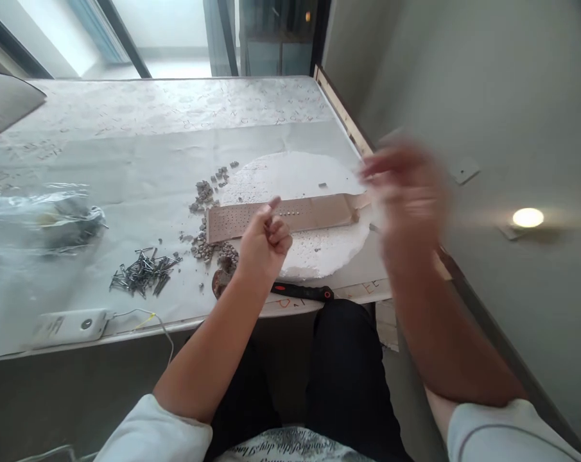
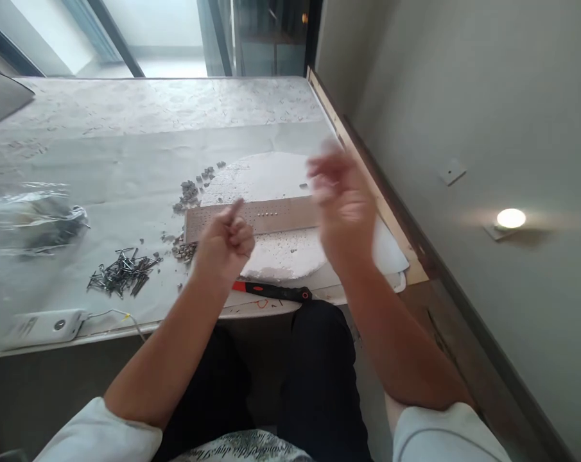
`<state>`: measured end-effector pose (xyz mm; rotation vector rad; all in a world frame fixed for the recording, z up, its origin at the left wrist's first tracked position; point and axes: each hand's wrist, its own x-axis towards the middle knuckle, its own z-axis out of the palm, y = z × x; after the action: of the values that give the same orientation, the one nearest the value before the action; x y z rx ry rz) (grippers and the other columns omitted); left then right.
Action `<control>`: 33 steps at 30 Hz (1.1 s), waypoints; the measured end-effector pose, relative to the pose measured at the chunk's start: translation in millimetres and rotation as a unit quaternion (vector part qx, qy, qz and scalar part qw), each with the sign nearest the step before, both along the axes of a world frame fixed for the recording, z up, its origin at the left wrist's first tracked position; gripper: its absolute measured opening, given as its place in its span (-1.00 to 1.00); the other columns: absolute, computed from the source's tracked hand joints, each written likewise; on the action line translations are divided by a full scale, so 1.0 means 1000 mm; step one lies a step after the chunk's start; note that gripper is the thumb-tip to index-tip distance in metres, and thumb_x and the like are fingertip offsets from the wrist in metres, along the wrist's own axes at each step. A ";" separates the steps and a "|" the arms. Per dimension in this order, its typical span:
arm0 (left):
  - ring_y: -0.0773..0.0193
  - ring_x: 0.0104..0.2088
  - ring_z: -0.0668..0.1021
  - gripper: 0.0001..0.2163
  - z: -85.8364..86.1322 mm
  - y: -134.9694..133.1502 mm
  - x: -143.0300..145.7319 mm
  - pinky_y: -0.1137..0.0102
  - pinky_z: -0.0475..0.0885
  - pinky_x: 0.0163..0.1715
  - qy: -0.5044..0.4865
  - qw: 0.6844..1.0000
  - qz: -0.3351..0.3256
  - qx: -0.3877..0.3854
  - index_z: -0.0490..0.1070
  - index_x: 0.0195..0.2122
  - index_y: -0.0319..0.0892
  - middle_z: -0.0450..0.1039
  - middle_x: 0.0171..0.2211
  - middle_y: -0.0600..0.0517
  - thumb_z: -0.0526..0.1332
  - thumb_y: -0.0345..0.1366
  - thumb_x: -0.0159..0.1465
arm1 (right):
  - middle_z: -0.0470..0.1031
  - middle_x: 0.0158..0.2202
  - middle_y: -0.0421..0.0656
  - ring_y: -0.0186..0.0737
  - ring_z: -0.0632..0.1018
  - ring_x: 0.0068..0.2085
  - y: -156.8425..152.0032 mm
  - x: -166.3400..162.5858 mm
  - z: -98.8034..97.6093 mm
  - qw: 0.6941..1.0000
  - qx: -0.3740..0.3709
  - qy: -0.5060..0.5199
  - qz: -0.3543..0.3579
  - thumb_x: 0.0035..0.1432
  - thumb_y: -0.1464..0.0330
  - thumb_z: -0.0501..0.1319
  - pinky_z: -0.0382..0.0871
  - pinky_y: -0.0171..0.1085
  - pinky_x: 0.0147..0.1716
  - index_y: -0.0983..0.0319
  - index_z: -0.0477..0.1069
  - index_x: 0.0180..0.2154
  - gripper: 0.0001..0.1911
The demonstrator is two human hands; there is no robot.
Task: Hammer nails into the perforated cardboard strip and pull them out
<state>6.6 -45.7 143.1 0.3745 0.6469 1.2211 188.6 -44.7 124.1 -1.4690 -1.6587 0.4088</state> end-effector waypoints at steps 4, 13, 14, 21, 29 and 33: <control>0.54 -0.76 0.05 -0.88 -0.071 0.027 0.006 0.60 -0.11 -0.77 -0.009 0.992 -0.038 -0.120 0.28 -0.27 -0.22 -0.06 -0.71 0.26 0.07 -0.47 0.16 | 0.54 -0.31 -0.09 -0.23 0.51 -0.25 0.051 -0.020 -0.023 0.979 -0.092 -0.177 0.044 0.10 0.41 0.11 0.35 -0.30 -0.22 0.30 0.50 -0.31 -0.79; 0.57 -0.74 0.08 -0.80 -0.088 0.042 -0.004 0.60 -0.17 -0.72 0.009 0.989 -0.089 -0.115 0.20 -0.32 -0.19 0.00 -0.67 0.24 0.13 -0.51 0.04 | 0.48 -0.11 0.12 -0.05 0.51 -0.13 0.106 -0.054 -0.047 0.823 -0.213 -0.516 0.109 0.20 0.33 -0.02 0.34 -0.23 -0.24 0.32 0.41 -0.10 -0.65; 0.58 -0.74 0.08 -0.81 -0.089 0.043 -0.005 0.60 -0.18 -0.72 0.006 0.988 -0.095 -0.119 0.19 -0.33 -0.18 0.00 -0.67 0.24 0.14 -0.50 0.04 | 0.48 -0.12 0.12 -0.05 0.51 -0.14 0.107 -0.057 -0.047 0.816 -0.214 -0.524 0.117 0.19 0.34 -0.01 0.35 -0.23 -0.24 0.32 0.42 -0.10 -0.66; 0.57 -0.74 0.10 -0.79 -0.097 0.045 -0.009 0.59 -0.17 -0.72 0.009 0.988 -0.093 -0.120 0.18 -0.32 -0.17 0.02 -0.65 0.24 0.17 -0.47 0.04 | 0.51 -0.17 0.12 -0.04 0.53 -0.17 0.114 -0.076 -0.045 0.774 -0.246 -0.565 0.146 0.06 0.41 0.13 0.40 -0.23 -0.31 0.31 0.49 -0.19 -0.73; 0.57 -0.75 0.08 -0.79 -0.098 0.045 -0.008 0.58 -0.19 -0.72 0.014 0.989 -0.090 -0.116 0.18 -0.33 -0.16 -0.02 -0.67 0.25 0.16 -0.48 0.01 | 0.50 -0.14 0.15 -0.07 0.53 -0.15 0.116 -0.081 -0.038 0.746 -0.255 -0.586 0.187 0.02 0.47 0.17 0.40 -0.28 -0.26 0.34 0.50 -0.16 -0.71; 0.58 -0.75 0.07 -0.78 -0.099 0.045 -0.009 0.58 -0.20 -0.71 0.017 0.990 -0.092 -0.110 0.18 -0.34 -0.16 -0.03 -0.67 0.26 0.18 -0.47 0.00 | 0.51 -0.18 0.13 -0.06 0.53 -0.16 0.116 -0.076 -0.032 0.738 -0.232 -0.590 0.230 0.04 0.49 0.15 0.39 -0.26 -0.25 0.36 0.50 -0.19 -0.72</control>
<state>-1.9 -0.3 43.8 0.2642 0.7505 0.9591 112.2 71.3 91.7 -1.8009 -3.1679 0.0998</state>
